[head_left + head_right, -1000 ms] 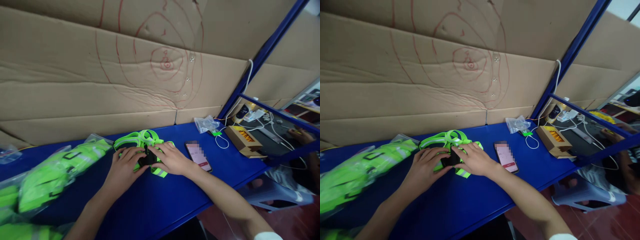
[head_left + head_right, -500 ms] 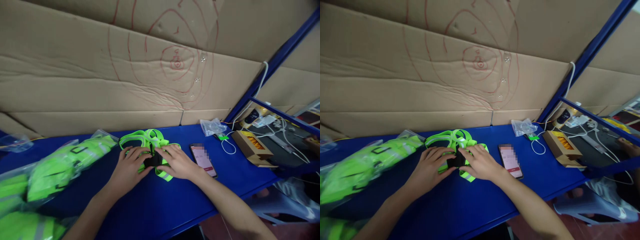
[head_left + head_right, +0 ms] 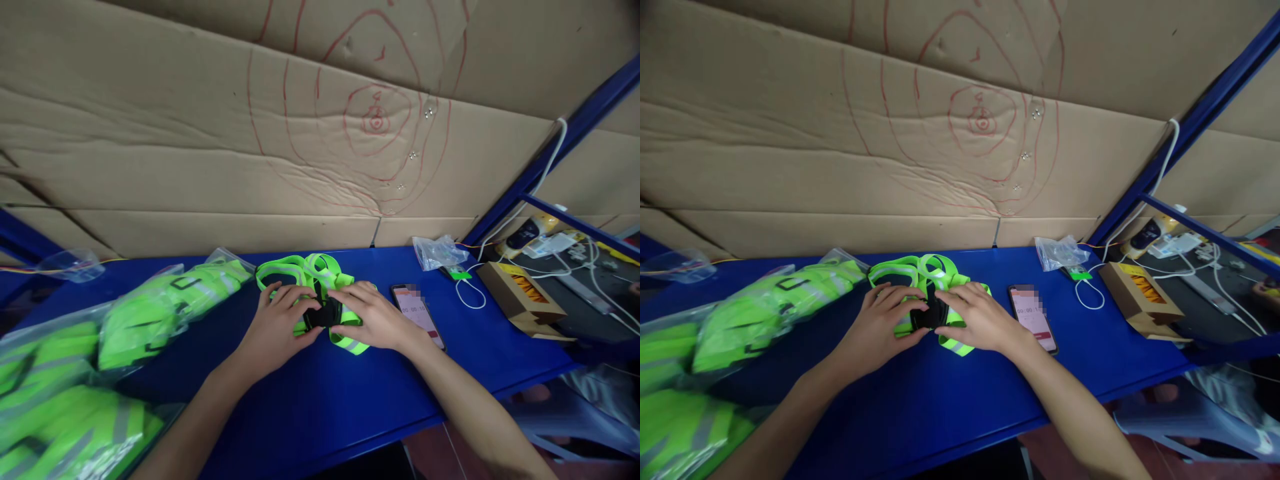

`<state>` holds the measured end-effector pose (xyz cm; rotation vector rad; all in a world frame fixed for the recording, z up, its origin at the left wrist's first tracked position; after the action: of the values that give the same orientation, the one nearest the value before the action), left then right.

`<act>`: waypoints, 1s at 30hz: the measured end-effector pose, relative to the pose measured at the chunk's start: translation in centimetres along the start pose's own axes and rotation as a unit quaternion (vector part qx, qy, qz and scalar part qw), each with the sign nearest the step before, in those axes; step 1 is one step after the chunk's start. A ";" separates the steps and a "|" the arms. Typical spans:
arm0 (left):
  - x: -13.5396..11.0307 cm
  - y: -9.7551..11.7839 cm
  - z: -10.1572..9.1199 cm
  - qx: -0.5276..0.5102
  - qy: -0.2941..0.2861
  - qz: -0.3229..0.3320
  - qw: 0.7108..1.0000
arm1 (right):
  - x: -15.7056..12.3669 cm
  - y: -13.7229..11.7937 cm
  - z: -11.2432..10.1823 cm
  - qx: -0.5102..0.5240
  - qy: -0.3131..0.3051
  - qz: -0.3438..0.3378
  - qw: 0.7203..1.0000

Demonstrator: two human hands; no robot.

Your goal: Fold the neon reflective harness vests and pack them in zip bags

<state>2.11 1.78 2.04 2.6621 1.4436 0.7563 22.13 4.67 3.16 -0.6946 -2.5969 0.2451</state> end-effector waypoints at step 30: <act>-0.1 -1.2 0.1 -0.022 0.065 -0.036 0.997 | 0.1 1.3 -1.2 -0.001 0.026 0.068 0.997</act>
<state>1.20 2.43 1.62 2.5570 1.5229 0.9584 23.14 5.92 3.91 -0.8674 -2.5050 0.2638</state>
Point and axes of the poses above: each hand's wrist, its own x-axis towards the middle knuckle, its own z-axis out of the palm, y = z × x, the point moved 5 cm from there along x, towards the middle knuckle, and after that the axes turned 5 degrees about -y, right-handed, at the moved point
